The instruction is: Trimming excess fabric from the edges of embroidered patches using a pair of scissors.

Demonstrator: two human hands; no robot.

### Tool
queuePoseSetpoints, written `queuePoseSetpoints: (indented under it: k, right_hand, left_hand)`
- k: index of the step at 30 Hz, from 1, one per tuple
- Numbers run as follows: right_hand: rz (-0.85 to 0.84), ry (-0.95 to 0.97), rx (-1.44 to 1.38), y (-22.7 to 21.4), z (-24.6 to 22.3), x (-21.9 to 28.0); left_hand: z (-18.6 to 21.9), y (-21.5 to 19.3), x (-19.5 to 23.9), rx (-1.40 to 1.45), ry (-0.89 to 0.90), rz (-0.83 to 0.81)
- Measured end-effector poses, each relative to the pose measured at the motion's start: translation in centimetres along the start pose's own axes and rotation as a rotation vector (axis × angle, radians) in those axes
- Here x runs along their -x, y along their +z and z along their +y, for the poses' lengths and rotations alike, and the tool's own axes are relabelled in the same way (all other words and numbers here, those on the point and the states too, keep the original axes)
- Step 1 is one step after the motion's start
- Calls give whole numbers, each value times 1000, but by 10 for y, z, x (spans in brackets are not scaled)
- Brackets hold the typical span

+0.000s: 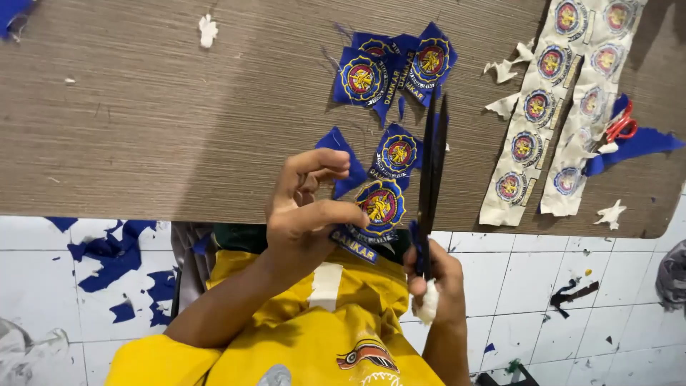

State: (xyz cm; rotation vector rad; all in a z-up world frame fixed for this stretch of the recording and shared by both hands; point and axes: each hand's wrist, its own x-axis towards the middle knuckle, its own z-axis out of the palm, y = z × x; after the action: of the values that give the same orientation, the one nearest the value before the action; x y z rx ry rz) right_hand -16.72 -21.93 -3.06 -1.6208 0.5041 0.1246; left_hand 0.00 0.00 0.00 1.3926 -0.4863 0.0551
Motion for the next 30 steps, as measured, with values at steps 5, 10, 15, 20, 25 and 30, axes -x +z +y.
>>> queuePoseSetpoints:
  k: [5, 10, 15, 20, 25, 30]
  right_hand:
    - [-8, -217, 397, -19, -2, 22]
    - [58, -356, 574, -45, 0, 43]
    - [212, -389, 1102, -73, -7, 61]
    - [281, -407, 1293, -74, -29, 59]
    - [231, -403, 1377, -82, -44, 56]
    - [254, -460, 1444, -80, -59, 50]
  left_hand:
    - [-3, -12, 1, -203, 0, -102]
    - [-4, -11, -2, -45, -180, -174]
    - [-2, -1, -4, 439, -707, -63]
    - [-5, -4, -5, 424, -678, -81]
    - [-6, -6, -6, 517, -590, -94]
    - [-5, -11, -13, 721, -851, -72]
